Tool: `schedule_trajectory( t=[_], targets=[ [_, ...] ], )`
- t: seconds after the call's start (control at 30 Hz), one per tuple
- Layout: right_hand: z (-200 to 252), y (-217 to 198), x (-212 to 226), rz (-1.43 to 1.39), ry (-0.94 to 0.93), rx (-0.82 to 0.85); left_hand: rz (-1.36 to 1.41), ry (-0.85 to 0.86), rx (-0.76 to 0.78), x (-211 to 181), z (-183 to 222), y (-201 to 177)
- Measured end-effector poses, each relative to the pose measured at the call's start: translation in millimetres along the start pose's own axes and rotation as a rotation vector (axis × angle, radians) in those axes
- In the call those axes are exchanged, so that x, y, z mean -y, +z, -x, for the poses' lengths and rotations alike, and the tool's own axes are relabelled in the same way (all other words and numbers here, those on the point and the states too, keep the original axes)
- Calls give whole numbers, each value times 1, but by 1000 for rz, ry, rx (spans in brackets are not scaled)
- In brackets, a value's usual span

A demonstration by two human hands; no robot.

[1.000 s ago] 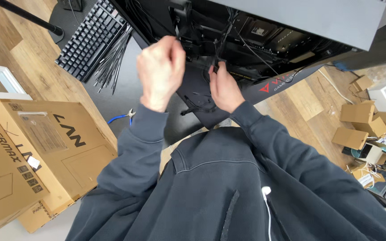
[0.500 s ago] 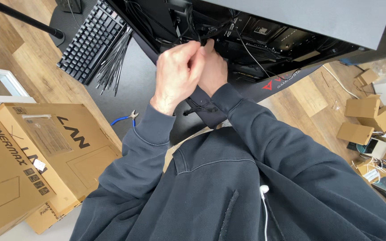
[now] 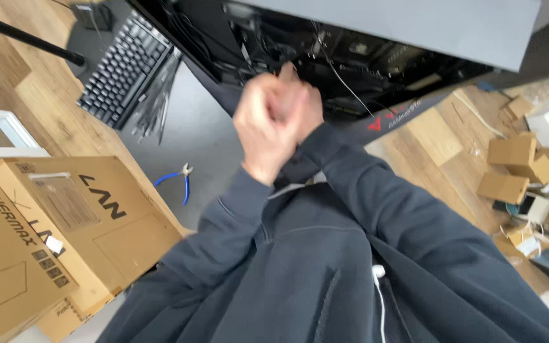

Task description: The person organizes and connects multiple black internal cables inside a computer case by hand, grouping them together and tucking them into the internal frame.

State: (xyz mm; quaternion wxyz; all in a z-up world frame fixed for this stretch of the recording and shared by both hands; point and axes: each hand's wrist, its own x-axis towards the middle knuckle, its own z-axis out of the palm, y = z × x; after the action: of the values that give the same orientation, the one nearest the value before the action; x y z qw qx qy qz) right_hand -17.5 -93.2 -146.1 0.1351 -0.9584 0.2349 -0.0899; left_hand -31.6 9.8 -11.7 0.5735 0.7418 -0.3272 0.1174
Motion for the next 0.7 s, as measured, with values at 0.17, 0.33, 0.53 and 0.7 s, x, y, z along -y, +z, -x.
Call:
schedule_trajectory(
  t=[0.17, 0.33, 0.53, 0.7],
  targets=[
    [12, -8, 15, 55, -34, -20, -475, 115, -107, 30, -30, 6],
    [41, -106, 23, -88, -30, -91, -397, 283, -123, 20, -43, 1],
    [45, -149, 28, -813, -181, -220, -258, 239, -123, 24, -34, -2],
    [35, -132, 26, -950, -249, -137, -185, 225, -176, 28, -26, -7]
  ],
)
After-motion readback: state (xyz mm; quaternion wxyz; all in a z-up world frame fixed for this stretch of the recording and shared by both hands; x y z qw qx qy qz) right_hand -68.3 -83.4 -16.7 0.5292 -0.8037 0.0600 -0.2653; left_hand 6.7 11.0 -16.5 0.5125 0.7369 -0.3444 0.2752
